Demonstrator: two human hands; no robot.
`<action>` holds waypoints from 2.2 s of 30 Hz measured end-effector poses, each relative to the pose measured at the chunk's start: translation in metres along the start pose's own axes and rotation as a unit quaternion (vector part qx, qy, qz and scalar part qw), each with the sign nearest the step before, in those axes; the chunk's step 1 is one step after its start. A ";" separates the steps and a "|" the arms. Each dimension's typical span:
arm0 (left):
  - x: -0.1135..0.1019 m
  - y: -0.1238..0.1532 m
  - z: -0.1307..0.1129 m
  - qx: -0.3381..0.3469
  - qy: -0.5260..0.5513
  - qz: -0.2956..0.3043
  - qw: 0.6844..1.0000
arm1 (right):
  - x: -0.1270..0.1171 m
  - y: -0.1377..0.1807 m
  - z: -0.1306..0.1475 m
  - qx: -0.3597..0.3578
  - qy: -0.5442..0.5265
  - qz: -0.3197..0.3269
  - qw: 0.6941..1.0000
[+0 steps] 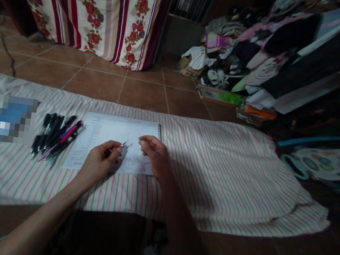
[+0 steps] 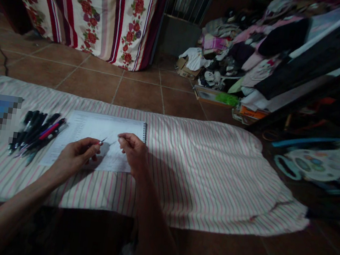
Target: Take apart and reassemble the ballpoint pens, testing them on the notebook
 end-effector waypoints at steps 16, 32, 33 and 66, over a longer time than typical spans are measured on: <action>0.006 0.001 0.001 0.011 -0.002 0.017 1.000 | 0.004 -0.002 -0.003 -0.014 0.023 0.015 1.000; 0.017 0.001 0.005 0.009 0.000 0.036 0.999 | 0.011 0.002 -0.020 0.054 -0.145 0.002 0.988; 0.017 0.001 0.005 0.010 -0.006 0.037 0.999 | 0.011 0.003 -0.021 0.059 -0.149 0.000 0.987; 0.014 0.000 0.003 0.015 -0.118 0.012 0.993 | 0.021 0.001 -0.022 0.066 -0.122 0.033 0.990</action>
Point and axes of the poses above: each hand's wrist, its own y-axis away from the middle knuckle, its own x-axis out of the palm, z = x × y, the point moved 9 cm from there along -y, towards the middle knuckle, and after that the axes turned 15 degrees about z, right-handed, at the moved point
